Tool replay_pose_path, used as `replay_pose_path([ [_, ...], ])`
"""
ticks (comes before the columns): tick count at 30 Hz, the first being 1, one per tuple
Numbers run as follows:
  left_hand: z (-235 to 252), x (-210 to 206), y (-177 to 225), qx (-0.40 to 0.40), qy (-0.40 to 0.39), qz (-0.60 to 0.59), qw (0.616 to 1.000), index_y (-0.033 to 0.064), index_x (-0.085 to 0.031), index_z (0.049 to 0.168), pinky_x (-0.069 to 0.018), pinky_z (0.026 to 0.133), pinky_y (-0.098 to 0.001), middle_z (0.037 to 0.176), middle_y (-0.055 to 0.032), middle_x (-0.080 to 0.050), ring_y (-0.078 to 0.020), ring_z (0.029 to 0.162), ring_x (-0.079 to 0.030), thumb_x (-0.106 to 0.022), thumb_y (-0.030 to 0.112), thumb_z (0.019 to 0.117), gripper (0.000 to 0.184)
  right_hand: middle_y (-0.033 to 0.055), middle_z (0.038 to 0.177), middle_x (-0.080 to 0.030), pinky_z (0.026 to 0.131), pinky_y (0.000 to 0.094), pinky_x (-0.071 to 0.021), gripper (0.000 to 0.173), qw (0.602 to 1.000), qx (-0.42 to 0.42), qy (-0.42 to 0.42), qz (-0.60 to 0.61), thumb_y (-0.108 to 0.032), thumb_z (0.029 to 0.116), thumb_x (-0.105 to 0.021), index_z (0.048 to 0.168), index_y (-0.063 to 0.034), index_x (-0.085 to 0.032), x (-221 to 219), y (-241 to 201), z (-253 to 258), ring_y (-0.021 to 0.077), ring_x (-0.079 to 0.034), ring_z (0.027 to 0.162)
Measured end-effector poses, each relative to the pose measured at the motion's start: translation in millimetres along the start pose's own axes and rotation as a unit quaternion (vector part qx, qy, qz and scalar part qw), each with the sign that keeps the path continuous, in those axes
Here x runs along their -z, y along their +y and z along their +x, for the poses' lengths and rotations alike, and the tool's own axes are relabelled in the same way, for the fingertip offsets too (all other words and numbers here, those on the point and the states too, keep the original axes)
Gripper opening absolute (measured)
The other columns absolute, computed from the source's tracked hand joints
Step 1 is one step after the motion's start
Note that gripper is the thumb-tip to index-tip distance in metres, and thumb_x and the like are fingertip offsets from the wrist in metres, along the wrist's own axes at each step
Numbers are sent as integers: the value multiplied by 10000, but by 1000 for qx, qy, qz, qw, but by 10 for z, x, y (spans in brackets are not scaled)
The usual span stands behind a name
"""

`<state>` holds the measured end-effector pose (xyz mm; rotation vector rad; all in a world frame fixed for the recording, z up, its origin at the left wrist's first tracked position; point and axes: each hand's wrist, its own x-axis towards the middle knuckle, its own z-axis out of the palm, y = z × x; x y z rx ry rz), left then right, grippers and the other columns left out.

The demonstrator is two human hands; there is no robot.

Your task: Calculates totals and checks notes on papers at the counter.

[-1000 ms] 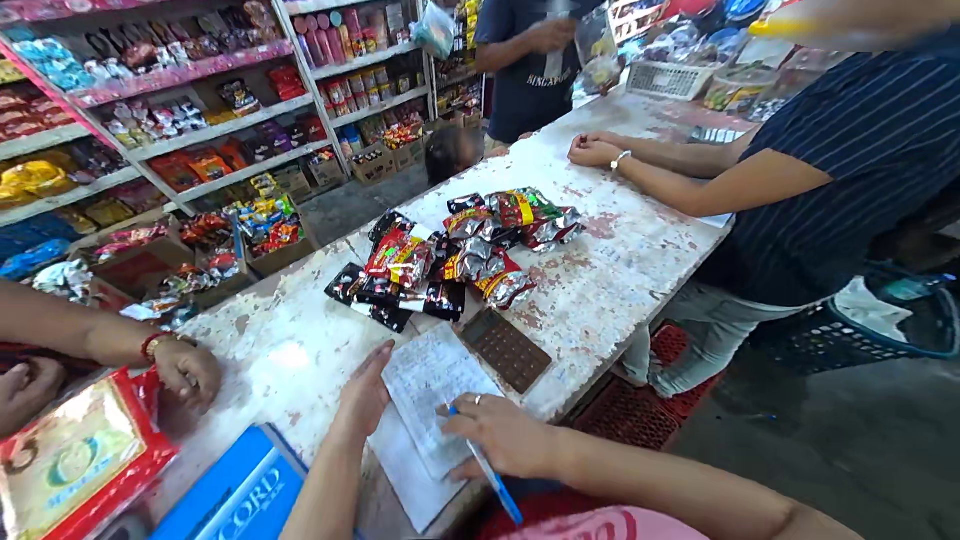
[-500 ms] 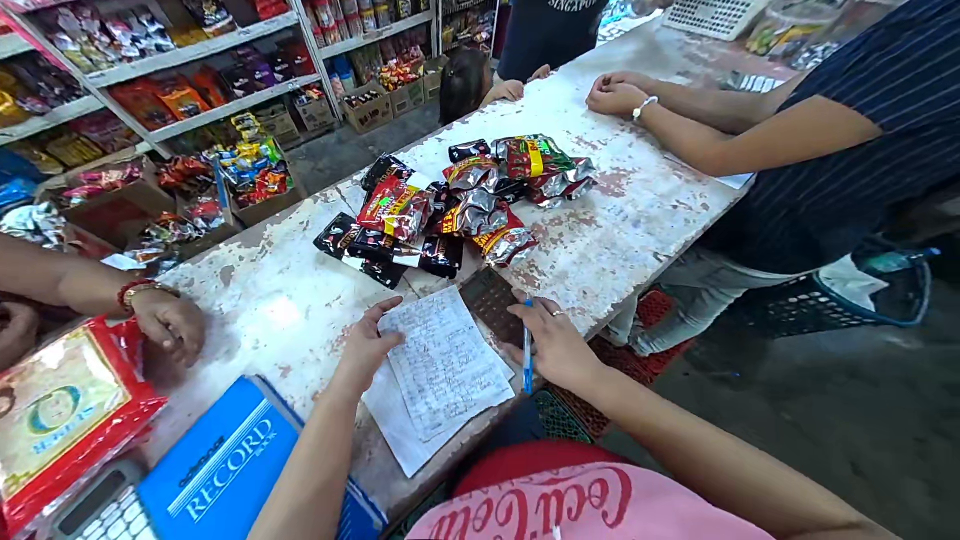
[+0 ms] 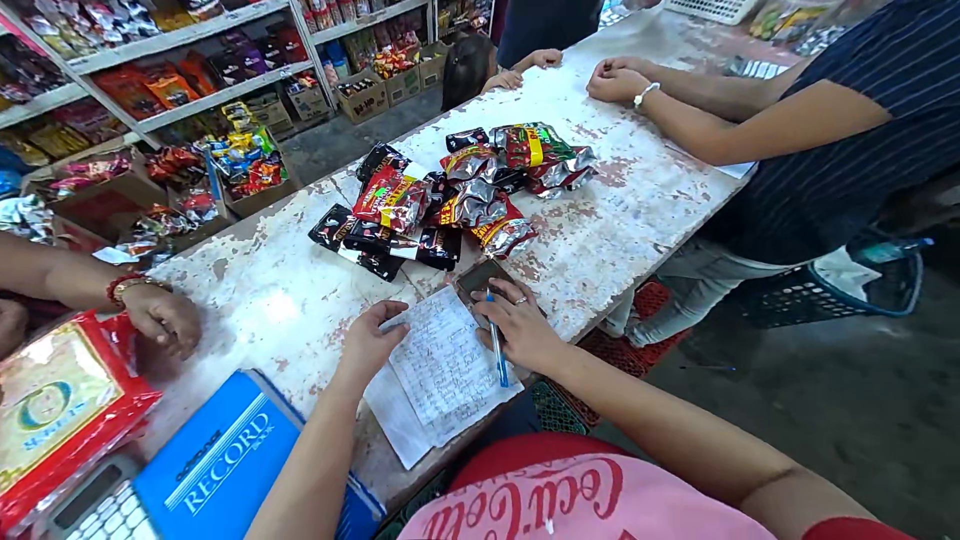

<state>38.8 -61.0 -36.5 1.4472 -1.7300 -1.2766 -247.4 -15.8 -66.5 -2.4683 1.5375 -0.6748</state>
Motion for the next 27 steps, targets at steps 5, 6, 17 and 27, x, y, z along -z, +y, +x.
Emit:
replay_pose_path([
  [5, 9, 5, -23, -15, -1, 26, 1000, 34, -671, 1218, -545, 945, -293, 1129, -72, -726, -86, 1042, -680, -702, 95, 919, 307, 89, 1259, -715, 1126, 657, -344, 336, 992, -12, 77, 100, -296, 989, -599, 1224, -73, -684, 60, 118, -83, 396, -541, 1339],
  [6, 9, 5, -28, -16, -2, 30, 999, 40, -677, 1213, -543, 947, -293, 1131, -71, -726, -87, 1045, -679, -703, 98, 920, 300, 84, 1225, -727, 1112, 607, -390, 299, 989, -15, 105, 99, -244, 981, -581, 1201, -72, -688, 81, 172, -139, 373, -572, 1300],
  [17, 3, -5, -29, -20, -12, 49, 999, 64, -711, 1172, -531, 956, -270, 1151, -51, -729, -61, 1063, -671, -693, 99, 930, 245, 47, 1156, -749, 1108, 522, -397, 248, 991, 1, 123, 54, -177, 985, -515, 1151, -108, -686, 234, 322, -539, 292, -613, 1246],
  [27, 0, 4, -43, -26, -16, 48, 998, 73, -716, 1170, -531, 956, -268, 1160, -46, -727, -59, 1068, -670, -686, 105, 933, 241, 48, 1112, -751, 1098, 520, -407, 234, 992, 23, 114, 40, -196, 1001, -511, 1127, -117, -691, 137, 161, -298, 295, -622, 1221],
])
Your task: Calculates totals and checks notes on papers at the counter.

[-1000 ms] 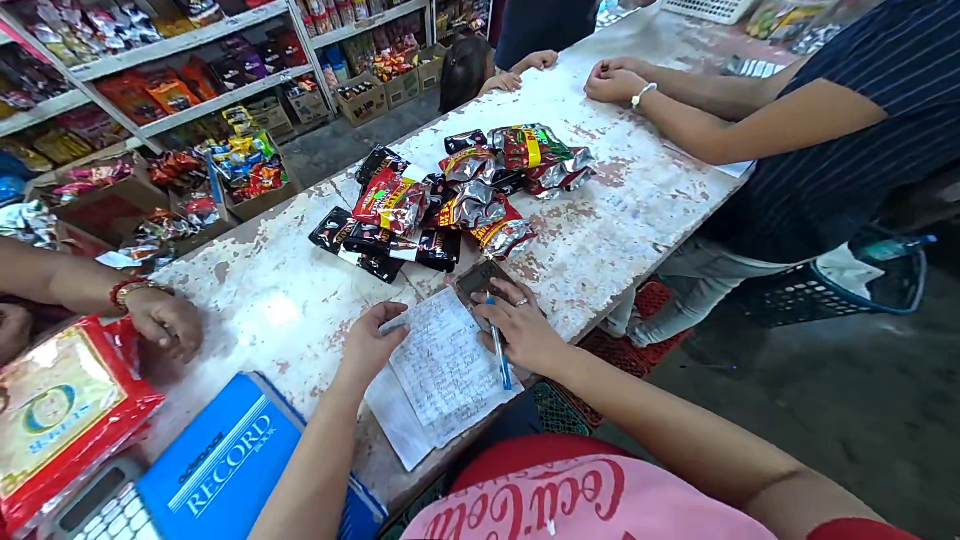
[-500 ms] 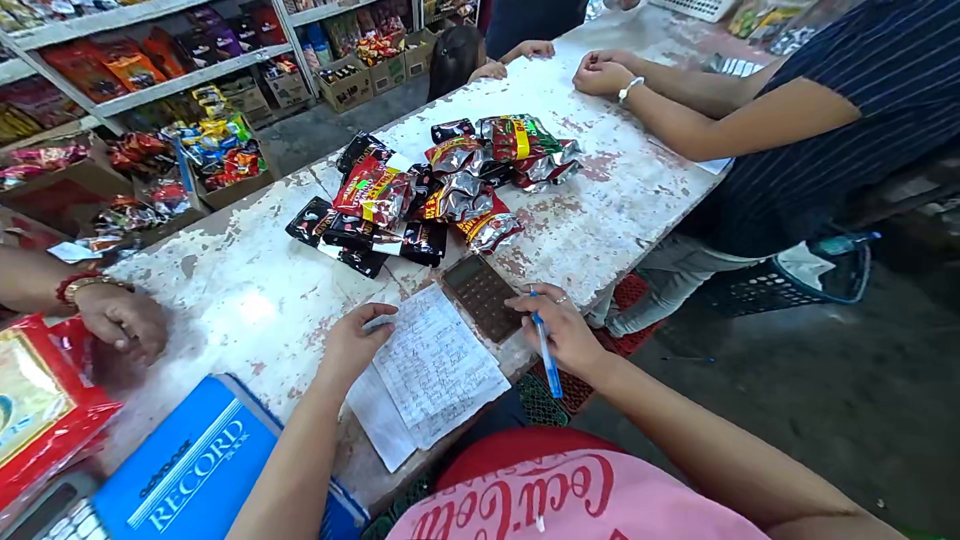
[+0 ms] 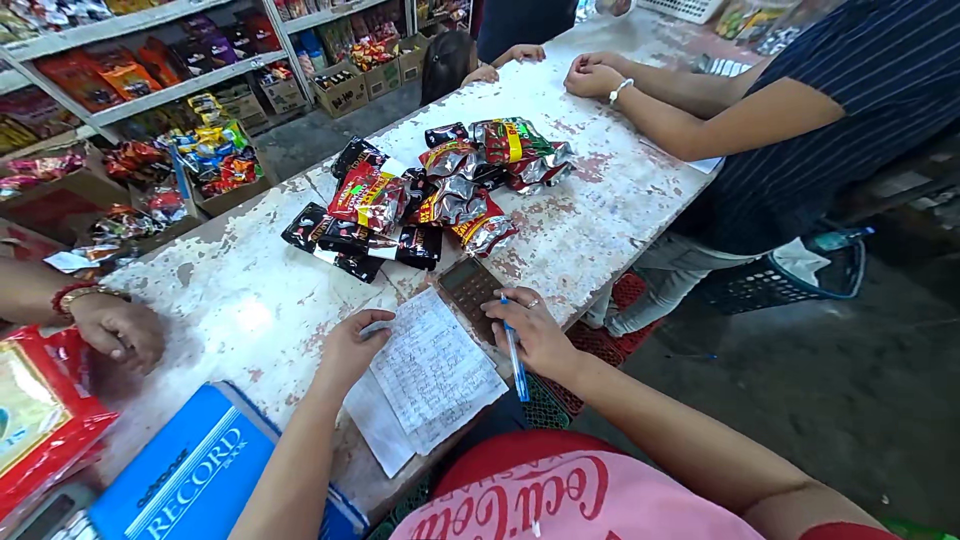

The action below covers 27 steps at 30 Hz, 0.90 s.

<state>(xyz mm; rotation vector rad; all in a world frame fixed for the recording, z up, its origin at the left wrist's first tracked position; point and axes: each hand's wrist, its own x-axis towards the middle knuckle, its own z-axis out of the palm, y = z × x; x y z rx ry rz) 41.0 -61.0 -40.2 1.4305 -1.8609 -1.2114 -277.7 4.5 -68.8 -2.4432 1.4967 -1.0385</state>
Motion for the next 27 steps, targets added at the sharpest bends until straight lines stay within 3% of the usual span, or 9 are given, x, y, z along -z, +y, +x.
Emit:
replay_pose_path([
  [4, -4, 0, 11, 6, -6, 1, 1000, 74, -716, 1170, -525, 967, -261, 1172, -43, -725, -54, 1083, -665, -683, 100, 938, 236, 63, 1160, -747, 1103, 523, -415, 259, 1000, -12, -8, 15, -204, 999, -519, 1160, -91, -688, 71, 50, -53, 298, -627, 1234],
  [10, 6, -1, -17, -12, -16, 18, 1000, 74, -722, 1180, -525, 998, -315, 1214, -53, -718, -87, 1124, -664, -646, 119, 954, 242, 133, 1179, -741, 1032, 563, -490, 274, 999, -41, 7, -10, -185, 1013, -517, 1167, -24, -678, 277, 152, -225, 278, -718, 1093],
  [20, -6, -9, 4, -23, -23, 43, 999, 77, -718, 1197, -521, 1004, -332, 1239, -74, -706, -114, 1138, -663, -675, 157, 936, 276, 96, 1185, -744, 1035, 498, -484, 257, 998, -37, 10, -44, -217, 1010, -511, 1129, -78, -693, 269, 145, -364, 262, -704, 1098],
  [25, -6, -18, 4, -26, -24, 45, 998, 72, -716, 1196, -514, 1017, -336, 1243, -81, -703, -126, 1154, -657, -693, 140, 926, 279, 95, 1134, -753, 999, 519, -500, 256, 997, -38, -6, -70, -206, 988, -527, 1122, -77, -703, 298, 130, -282, 290, -713, 1046],
  [27, -4, -22, 3, -26, -27, 47, 998, 74, -714, 1201, -513, 1016, -340, 1246, -82, -701, -129, 1153, -656, -689, 144, 929, 282, 77, 1125, -756, 1007, 533, -490, 272, 997, -38, -25, -64, -232, 985, -535, 1134, -86, -709, 329, 64, -218, 304, -697, 1092],
])
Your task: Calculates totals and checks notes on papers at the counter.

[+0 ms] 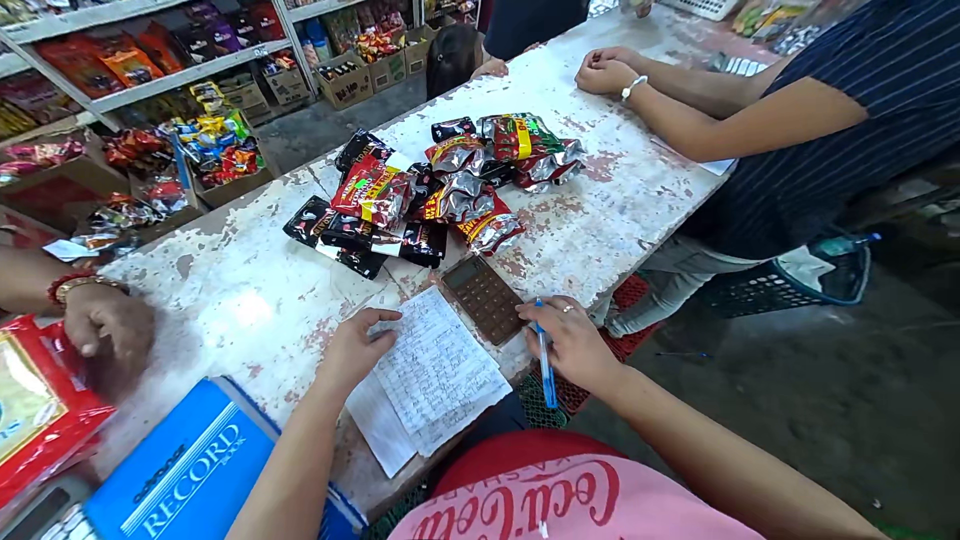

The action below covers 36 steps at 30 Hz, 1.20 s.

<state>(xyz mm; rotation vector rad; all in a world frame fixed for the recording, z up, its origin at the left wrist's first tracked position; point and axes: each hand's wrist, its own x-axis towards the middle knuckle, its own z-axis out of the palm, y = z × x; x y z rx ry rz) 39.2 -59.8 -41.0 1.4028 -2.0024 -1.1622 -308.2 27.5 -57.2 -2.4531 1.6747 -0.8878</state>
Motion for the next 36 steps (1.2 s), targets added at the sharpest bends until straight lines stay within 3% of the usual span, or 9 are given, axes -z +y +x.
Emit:
replay_pose_path([
  [5, -3, 4, -2, 7, -1, 7, 1000, 79, -713, 1205, -509, 1021, -352, 1251, -78, -699, -135, 1160, -653, -685, 151, 930, 286, 41, 1203, -728, 1092, 573, -393, 252, 995, 65, -54, 61, -200, 1023, -470, 1146, -151, -685, -119, -184, 43, 305, -597, 1269],
  [9, -7, 7, -3, 5, -2, 9, 1000, 73, -711, 1209, -502, 1040, -355, 1261, -81, -696, -136, 1182, -646, -681, 141, 934, 284, 30, 1125, -742, 1098, 519, -384, 241, 995, 68, -23, 63, -189, 1030, -455, 1124, -155, -674, -222, -210, 189, 281, -604, 1237],
  [12, 3, 11, 11, 7, -7, 9, 1000, 65, -705, 1217, -495, 1056, -370, 1267, -85, -696, -149, 1197, -642, -681, 125, 937, 288, 34, 1142, -742, 1105, 542, -385, 254, 996, 61, -34, 62, -199, 1023, -469, 1136, -143, -690, -249, -165, 243, 297, -602, 1252],
  [15, -1, 20, 18, 10, -6, 8, 1000, 72, -704, 1220, -499, 1047, -360, 1263, -77, -698, -138, 1190, -644, -679, 128, 940, 286, 39, 1076, -751, 1098, 505, -395, 244, 997, 58, 11, 53, -208, 1024, -477, 1107, -131, -693, -214, -112, 190, 280, -624, 1195],
  [18, 0, 13, 18, 15, -7, 9, 1000, 76, -709, 1215, -498, 1049, -360, 1270, -69, -696, -135, 1194, -642, -680, 127, 942, 278, 38, 1123, -750, 1111, 545, -379, 262, 997, 51, -1, 63, -220, 1024, -473, 1137, -129, -691, -167, -1, 85, 283, -618, 1229],
  [21, 1, -10, -4, -35, 17, 25, 999, 69, -727, 1185, -495, 1046, -374, 1269, -99, -686, -170, 1209, -630, -672, 106, 922, 272, 34, 1116, -753, 1105, 479, -402, 256, 996, 27, 49, 64, -225, 1024, -477, 1137, -126, -685, -131, 111, 22, 259, -625, 1201],
  [26, -3, -60, -16, -115, 21, 141, 983, 135, -735, 1207, -567, 923, -472, 1378, -138, -617, -292, 1163, -659, -631, 58, 908, 325, 43, 1092, -757, 1079, 505, -423, 259, 998, 6, 45, 53, -196, 1010, -493, 1130, -112, -707, -94, 114, -6, 286, -640, 1177],
  [29, -31, -65, 30, -125, 14, 156, 980, 133, -733, 1212, -577, 887, -483, 1369, -122, -631, -293, 1121, -681, -593, 12, 903, 360, 38, 1178, -736, 1121, 496, -376, 251, 996, 49, 18, 73, -231, 1035, -452, 1137, -137, -662, -137, -13, 2, 256, -600, 1250],
  [36, -43, -57, 28, -115, 20, 171, 978, 89, -739, 1195, -581, 847, -491, 1311, -153, -660, -312, 1029, -705, -564, -37, 873, 388, 67, 1111, -757, 1066, 551, -426, 260, 997, 20, 40, 59, -175, 991, -514, 1131, -76, -710, -273, -22, 343, 317, -645, 1183],
])
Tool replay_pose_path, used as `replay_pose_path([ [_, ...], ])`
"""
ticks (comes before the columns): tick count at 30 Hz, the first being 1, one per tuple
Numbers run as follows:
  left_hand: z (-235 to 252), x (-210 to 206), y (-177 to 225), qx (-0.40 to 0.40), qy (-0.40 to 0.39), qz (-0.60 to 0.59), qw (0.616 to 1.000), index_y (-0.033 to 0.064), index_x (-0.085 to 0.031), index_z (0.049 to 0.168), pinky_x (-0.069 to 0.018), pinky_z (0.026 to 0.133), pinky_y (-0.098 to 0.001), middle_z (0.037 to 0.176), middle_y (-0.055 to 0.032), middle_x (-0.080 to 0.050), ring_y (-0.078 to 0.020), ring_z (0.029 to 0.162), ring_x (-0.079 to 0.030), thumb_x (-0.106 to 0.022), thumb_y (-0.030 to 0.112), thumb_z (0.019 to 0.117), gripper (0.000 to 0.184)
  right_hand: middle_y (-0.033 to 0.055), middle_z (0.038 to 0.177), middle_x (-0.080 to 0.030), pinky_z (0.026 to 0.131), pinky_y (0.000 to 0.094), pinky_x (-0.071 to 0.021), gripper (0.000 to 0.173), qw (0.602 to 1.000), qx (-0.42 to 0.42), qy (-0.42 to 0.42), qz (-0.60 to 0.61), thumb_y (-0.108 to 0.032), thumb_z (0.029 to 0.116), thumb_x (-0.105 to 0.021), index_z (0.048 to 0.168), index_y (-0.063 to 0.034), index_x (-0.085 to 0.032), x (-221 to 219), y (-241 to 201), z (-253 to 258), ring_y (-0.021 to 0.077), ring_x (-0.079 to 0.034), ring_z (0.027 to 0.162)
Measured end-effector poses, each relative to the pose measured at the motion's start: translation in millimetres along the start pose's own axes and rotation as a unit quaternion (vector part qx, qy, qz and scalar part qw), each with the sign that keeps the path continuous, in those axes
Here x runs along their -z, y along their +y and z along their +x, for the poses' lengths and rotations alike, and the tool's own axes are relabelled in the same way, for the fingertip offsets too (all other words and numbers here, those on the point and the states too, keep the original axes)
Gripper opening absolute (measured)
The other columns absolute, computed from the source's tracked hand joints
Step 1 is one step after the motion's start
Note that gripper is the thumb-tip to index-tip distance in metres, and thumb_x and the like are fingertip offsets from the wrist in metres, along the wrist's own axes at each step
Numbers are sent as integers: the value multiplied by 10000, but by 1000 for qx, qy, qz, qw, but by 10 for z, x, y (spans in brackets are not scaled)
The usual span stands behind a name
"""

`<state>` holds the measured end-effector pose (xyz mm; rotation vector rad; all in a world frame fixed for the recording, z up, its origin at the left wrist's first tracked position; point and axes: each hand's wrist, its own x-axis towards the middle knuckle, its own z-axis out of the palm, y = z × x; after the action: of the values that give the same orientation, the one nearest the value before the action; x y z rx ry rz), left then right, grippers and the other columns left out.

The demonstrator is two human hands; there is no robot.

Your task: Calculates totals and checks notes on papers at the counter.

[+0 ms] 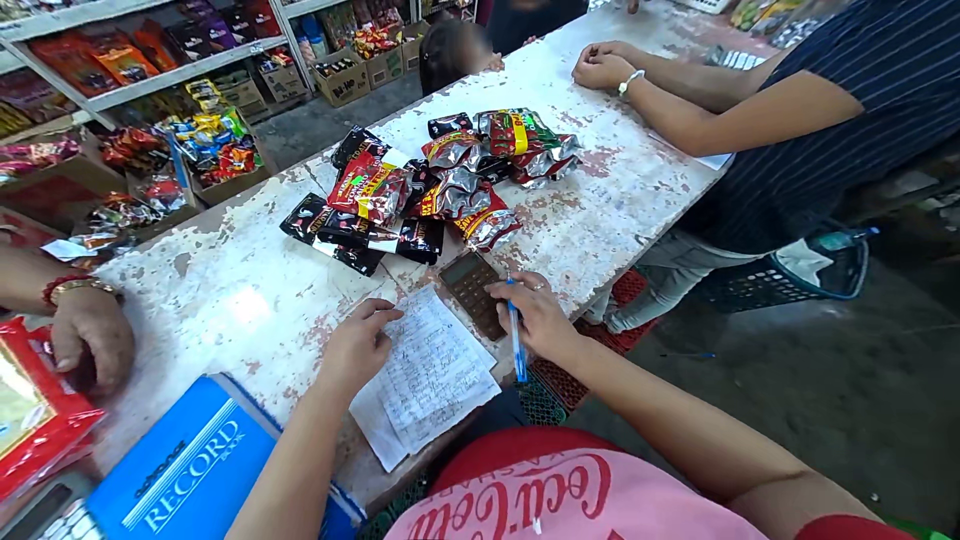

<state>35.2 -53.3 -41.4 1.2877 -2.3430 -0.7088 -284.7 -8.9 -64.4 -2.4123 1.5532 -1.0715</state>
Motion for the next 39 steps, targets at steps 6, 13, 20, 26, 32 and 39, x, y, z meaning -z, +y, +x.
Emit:
replay_pose_path([
  [6, -23, -29, 188, -36, 68, 162, 984, 172, -752, 1177, -445, 928, -697, 1431, -156, -588, -470, 1295, -537, -652, 61, 791, 413, 72, 1153, -750, 1063, 585, -423, 261, 1000, -13, 9, 6, -173, 988, -526, 1150, -74, -704, -62, 37, 12, 340, -637, 1202],
  [13, -115, -290, 604, -40, -83, 202, 975, 48, -454, 1527, -293, 1171, -624, 1639, -185, -338, -412, 1518, -301, -405, 675, 980, 834, 69, 1187, -742, 1066, 583, -421, 283, 1000, -28, -4, 7, -187, 991, -518, 1178, -76, -700, -72, 30, -15, 334, -630, 1215],
  [20, -99, -304, 616, 7, -215, 212, 953, 166, -259, 1632, -165, 1202, -662, 1720, -80, -141, -397, 1574, -110, -375, 762, 947, 915, 55, 1205, -739, 1083, 566, -416, 286, 1000, -25, -3, 4, -196, 1002, -506, 1179, -85, -701, -54, 11, -14, 317, -625, 1226],
  [26, -121, -302, 670, 12, -217, 210, 953, 160, -253, 1633, -158, 1195, -674, 1720, -73, -144, -394, 1574, -110, -387, 766, 939, 931, 62, 1202, -742, 1075, 550, -426, 286, 1000, -29, 0, 1, -187, 993, -513, 1175, -76, -704, -59, 24, -10, 319, -635, 1209],
  [32, -138, -286, 725, 20, -218, 230, 948, 144, -259, 1630, -234, 1154, -652, 1711, -89, -184, -371, 1555, -204, -392, 774, 928, 952, 58, 1195, -743, 1079, 568, -415, 283, 999, -32, -4, 2, -183, 1001, -502, 1171, -74, -701, -56, -23, 15, 326, -628, 1221],
  [39, -156, -313, 723, 8, -207, 244, 947, 109, -272, 1620, -331, 1106, -600, 1701, -115, -208, -364, 1518, -293, -407, 770, 925, 969, 50, 1102, -758, 1071, 543, -429, 267, 1000, -8, 16, -3, -185, 994, -507, 1146, -94, -706, -32, -77, -31, 306, -638, 1191],
])
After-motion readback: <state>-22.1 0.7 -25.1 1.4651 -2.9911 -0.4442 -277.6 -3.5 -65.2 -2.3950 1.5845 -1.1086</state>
